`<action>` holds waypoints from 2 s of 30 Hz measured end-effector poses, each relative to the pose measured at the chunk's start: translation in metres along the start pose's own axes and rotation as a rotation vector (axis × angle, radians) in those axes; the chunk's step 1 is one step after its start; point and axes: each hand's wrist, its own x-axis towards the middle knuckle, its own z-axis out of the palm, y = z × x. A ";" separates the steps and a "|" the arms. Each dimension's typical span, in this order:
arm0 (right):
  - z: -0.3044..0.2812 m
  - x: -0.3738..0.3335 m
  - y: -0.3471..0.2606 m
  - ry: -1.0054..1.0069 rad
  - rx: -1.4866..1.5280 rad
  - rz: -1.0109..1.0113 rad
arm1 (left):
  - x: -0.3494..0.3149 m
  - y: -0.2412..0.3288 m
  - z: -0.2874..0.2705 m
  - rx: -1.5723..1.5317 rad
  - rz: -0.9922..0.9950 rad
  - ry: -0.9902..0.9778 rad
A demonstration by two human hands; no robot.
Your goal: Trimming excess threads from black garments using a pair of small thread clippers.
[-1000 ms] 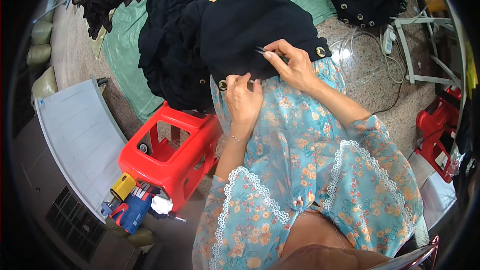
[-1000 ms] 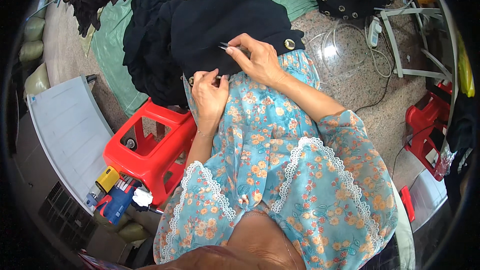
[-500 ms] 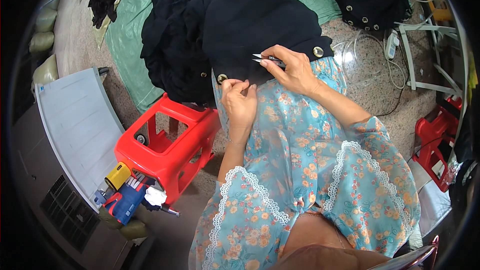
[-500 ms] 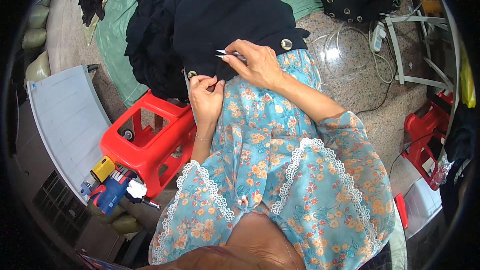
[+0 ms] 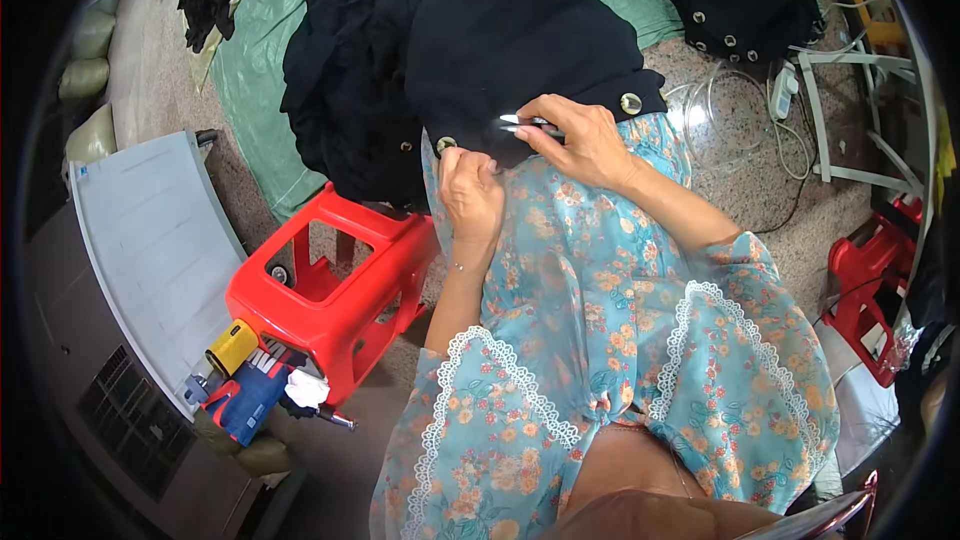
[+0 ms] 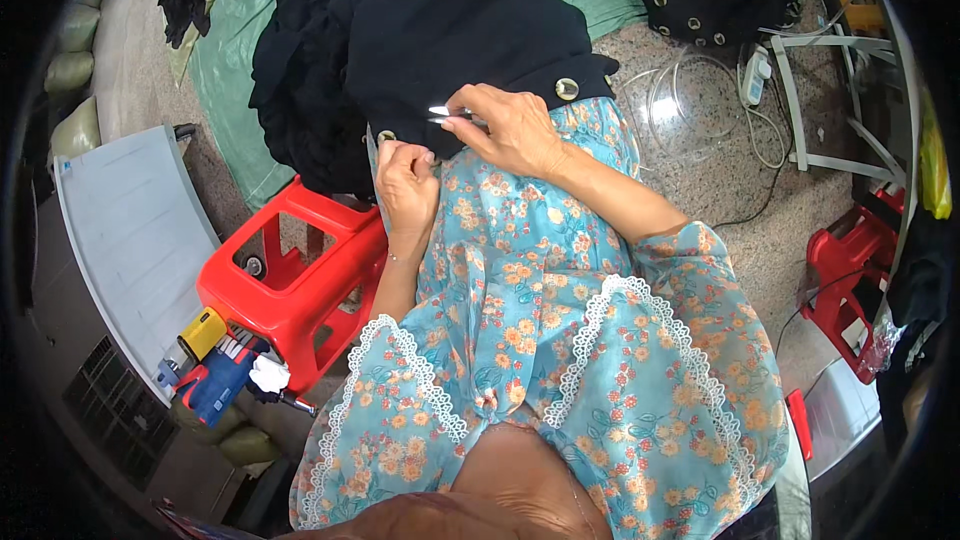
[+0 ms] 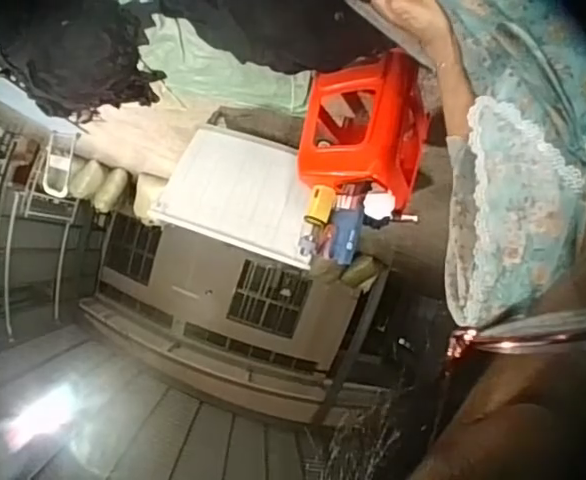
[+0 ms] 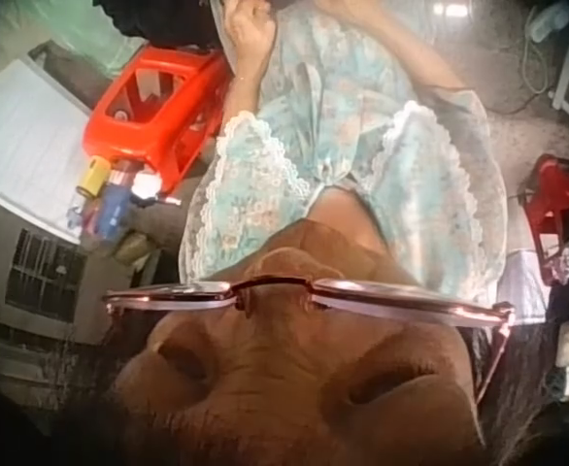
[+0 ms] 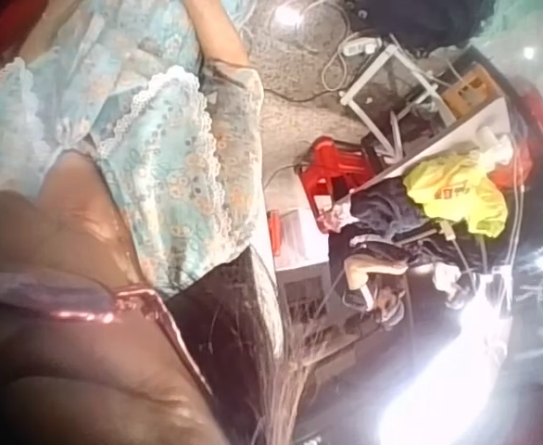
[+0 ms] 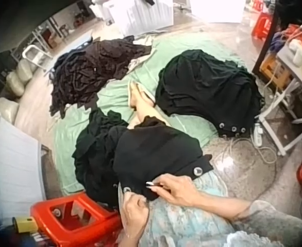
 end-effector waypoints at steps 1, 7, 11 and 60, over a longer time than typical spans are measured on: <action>-0.003 0.000 -0.003 -0.049 0.004 -0.025 | 0.000 -0.003 0.000 0.000 0.000 0.000; -0.008 0.000 -0.015 -0.331 -0.172 -0.198 | 0.001 -0.009 0.002 -0.031 0.048 -0.010; -0.003 0.006 -0.020 -0.338 -0.306 -0.304 | 0.000 -0.007 0.002 -0.110 -0.007 0.002; -0.056 -0.029 0.008 -0.111 -0.541 0.038 | 0.058 0.052 0.040 -0.677 0.041 -0.338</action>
